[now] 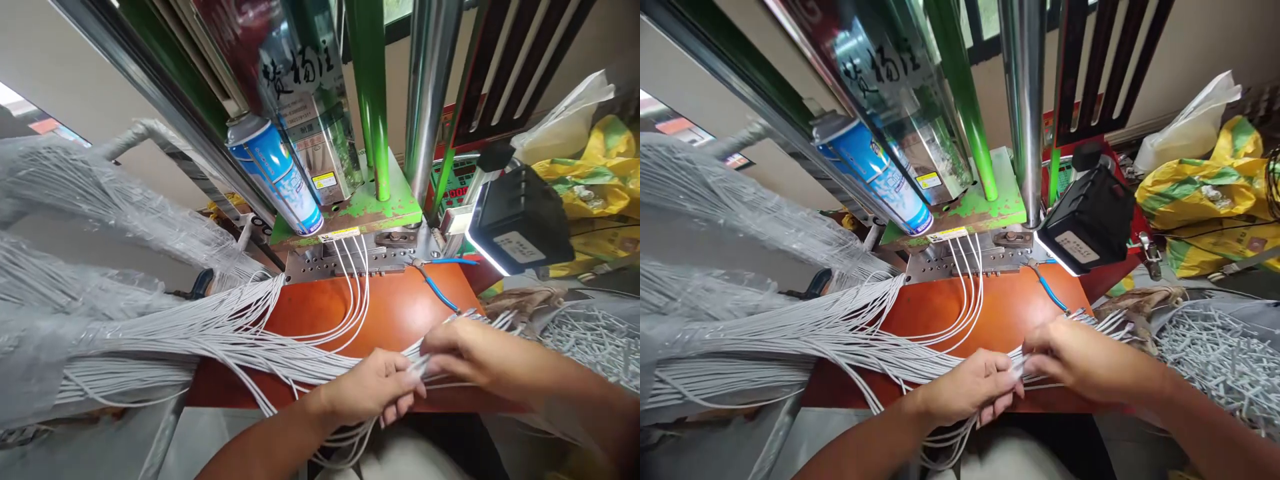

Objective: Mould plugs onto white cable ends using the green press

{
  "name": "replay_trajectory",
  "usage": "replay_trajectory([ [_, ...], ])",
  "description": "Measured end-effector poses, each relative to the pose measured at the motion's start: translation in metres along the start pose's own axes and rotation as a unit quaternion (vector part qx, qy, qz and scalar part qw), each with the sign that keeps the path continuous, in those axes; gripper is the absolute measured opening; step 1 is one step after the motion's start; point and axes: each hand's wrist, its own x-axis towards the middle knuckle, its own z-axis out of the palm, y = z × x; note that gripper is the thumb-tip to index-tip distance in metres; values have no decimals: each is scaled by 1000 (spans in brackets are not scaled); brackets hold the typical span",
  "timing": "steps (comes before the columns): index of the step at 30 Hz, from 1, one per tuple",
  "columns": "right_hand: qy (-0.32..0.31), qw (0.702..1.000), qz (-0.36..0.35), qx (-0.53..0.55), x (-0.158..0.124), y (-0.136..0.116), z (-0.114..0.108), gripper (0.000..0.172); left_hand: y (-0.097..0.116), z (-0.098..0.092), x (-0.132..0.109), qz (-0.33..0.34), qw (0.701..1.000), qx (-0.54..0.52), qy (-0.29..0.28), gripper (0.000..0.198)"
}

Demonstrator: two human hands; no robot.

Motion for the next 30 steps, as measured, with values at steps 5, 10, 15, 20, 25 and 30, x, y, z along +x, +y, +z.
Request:
replay_trajectory([
  [5,-10,988,44,149,17,16,-20,33,13,-4,17,27,996,-77,38,43],
  [10,144,921,102,346,40,15,2,42,19,1,38,22,991,-133,10,47],
  [15,156,918,36,364,69,8,24,46,32,-8,56,59,978,-197,46,44],
  [20,324,898,42,295,93,23,32,42,41,-34,44,100,977,-152,108,41],
  [25,249,898,8,363,93,13,58,39,30,-39,39,96,975,-150,132,44],
  [30,256,848,-46,462,91,6,64,40,30,-34,42,82,976,-183,84,38],
])
